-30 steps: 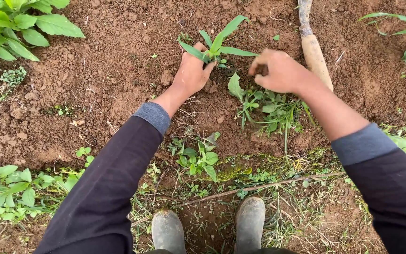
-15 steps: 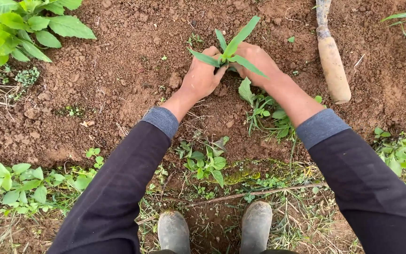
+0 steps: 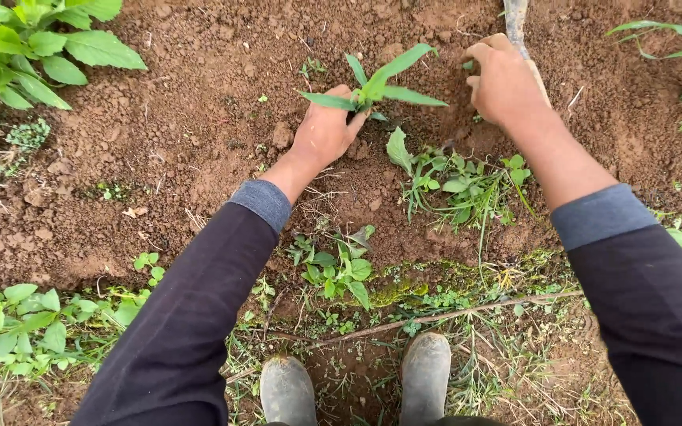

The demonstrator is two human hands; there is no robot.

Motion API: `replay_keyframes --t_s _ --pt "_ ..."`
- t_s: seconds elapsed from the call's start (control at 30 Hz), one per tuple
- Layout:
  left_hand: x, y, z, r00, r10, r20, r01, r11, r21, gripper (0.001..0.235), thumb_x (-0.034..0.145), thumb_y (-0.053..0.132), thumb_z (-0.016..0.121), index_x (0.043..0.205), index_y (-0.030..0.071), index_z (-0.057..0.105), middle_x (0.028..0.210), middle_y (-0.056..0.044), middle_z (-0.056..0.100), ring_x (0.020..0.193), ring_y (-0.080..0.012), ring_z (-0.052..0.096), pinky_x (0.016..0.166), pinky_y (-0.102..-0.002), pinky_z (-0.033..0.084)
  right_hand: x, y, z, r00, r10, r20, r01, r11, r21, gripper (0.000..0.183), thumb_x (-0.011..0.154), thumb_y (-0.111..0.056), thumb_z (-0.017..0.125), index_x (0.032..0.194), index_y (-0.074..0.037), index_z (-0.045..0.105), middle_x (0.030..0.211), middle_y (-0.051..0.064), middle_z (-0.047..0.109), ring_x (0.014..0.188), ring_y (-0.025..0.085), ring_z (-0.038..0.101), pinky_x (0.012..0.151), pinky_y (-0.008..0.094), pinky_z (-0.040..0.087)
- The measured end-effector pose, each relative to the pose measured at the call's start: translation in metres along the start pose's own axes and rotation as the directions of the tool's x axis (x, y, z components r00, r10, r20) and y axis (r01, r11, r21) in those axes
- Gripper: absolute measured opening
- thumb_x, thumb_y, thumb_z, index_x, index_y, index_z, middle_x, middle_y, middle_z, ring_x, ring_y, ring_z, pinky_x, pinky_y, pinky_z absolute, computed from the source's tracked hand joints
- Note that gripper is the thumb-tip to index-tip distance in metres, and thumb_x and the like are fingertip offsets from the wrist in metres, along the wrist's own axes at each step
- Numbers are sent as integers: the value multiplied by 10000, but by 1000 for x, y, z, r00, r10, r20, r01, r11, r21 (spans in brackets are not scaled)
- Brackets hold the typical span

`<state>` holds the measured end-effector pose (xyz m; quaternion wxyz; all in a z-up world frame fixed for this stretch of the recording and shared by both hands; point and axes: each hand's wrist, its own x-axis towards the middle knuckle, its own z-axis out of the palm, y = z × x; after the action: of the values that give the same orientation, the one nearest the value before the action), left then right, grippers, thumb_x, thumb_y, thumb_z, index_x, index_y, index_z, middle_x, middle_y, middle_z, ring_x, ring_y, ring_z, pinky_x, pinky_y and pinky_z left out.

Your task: Hand-weeding around a young plant in a field, using a sickle to loosen soil and clearing away pulled weeds.

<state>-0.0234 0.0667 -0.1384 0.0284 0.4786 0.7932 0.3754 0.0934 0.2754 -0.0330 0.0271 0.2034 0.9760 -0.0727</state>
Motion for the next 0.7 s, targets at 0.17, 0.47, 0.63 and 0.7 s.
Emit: replay_keyframes --t_s 0.17,0.47,0.63,0.7 --pt "-11 4 -11 998 -18 55 11 991 133 183 854 216 627 896 53 553 861 -65 493 734 -226 491 758 -395 420 7 8 21 999 -47 -6 45 984 -171 211 921 -119 572 1119 -54 611 980 151 608 858 277 564 730 370 563" --pt "-40 52 -55 956 86 279 -155 960 234 189 912 183 501 913 75 656 894 -61 644 909 -184 601 802 -274 462 -51 -30 21 930 -356 93 348 933 86 273 930 -1 440 1165 37 574 998 230 600 993 313 596 912 394 483" --pt "-58 57 -41 900 156 407 -158 987 -31 208 925 177 467 961 59 635 890 -90 643 914 -194 616 826 -309 497 -78 -54 12 904 -343 254 257 913 316 301 925 -29 397 1187 52 522 1064 251 578 1072 342 558 966 449 434" --pt "-67 48 -30 933 322 163 -281 932 -229 155 846 177 512 871 49 595 800 -155 614 780 -335 617 668 -410 526 -93 -71 -6 838 -372 399 230 904 361 293 874 -20 446 1136 24 568 1098 226 588 1090 353 551 962 480 446"
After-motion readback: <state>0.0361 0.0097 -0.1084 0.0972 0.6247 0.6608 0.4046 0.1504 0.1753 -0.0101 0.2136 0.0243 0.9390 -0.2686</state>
